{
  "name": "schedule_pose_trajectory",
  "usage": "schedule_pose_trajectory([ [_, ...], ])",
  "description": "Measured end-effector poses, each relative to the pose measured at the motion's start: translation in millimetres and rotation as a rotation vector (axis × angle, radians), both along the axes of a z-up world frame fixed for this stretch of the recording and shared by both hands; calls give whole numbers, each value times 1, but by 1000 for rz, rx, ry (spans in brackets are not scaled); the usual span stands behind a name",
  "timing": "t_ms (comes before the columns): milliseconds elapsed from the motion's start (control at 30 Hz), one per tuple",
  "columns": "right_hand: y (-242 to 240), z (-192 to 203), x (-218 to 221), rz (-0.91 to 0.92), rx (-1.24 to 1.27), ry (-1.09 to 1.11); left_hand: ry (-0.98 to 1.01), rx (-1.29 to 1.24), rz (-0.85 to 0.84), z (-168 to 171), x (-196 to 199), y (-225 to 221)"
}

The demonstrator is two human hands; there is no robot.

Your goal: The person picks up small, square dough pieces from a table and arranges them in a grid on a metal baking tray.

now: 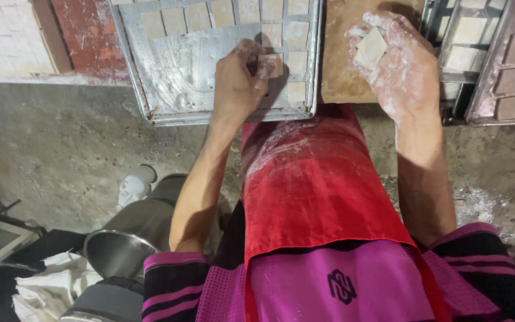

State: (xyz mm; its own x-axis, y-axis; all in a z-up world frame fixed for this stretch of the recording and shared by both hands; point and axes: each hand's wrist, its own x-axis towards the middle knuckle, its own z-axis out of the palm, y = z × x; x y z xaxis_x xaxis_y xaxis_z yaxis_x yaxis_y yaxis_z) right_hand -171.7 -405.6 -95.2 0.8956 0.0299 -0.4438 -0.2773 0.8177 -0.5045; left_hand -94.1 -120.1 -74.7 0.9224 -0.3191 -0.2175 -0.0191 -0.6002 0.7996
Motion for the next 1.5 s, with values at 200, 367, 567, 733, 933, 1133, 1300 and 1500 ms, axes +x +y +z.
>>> schedule_pose_trajectory([
  [200,4,6,1,-3,4,-32,175,65,54,20,-10,4],
  [367,8,8,2,10,26,-32,41,100,-48,28,-32,8],
  [567,11,7,2,31,-45,-45,32,200,-52,13,-40,6],
  [733,14,5,2,15,-20,-16,73,113,56,22,-18,29],
  [933,25,6,7,45,-12,-46,-234,-17,16,-2,30,37],
  [1133,37,10,9,33,-16,-64,-408,150,-27,-5,37,32],
  [1300,42,11,12,-7,-32,10,-153,10,62,18,13,38],
  [1500,50,7,18,76,-87,-50,-215,140,24,-7,14,38],
])
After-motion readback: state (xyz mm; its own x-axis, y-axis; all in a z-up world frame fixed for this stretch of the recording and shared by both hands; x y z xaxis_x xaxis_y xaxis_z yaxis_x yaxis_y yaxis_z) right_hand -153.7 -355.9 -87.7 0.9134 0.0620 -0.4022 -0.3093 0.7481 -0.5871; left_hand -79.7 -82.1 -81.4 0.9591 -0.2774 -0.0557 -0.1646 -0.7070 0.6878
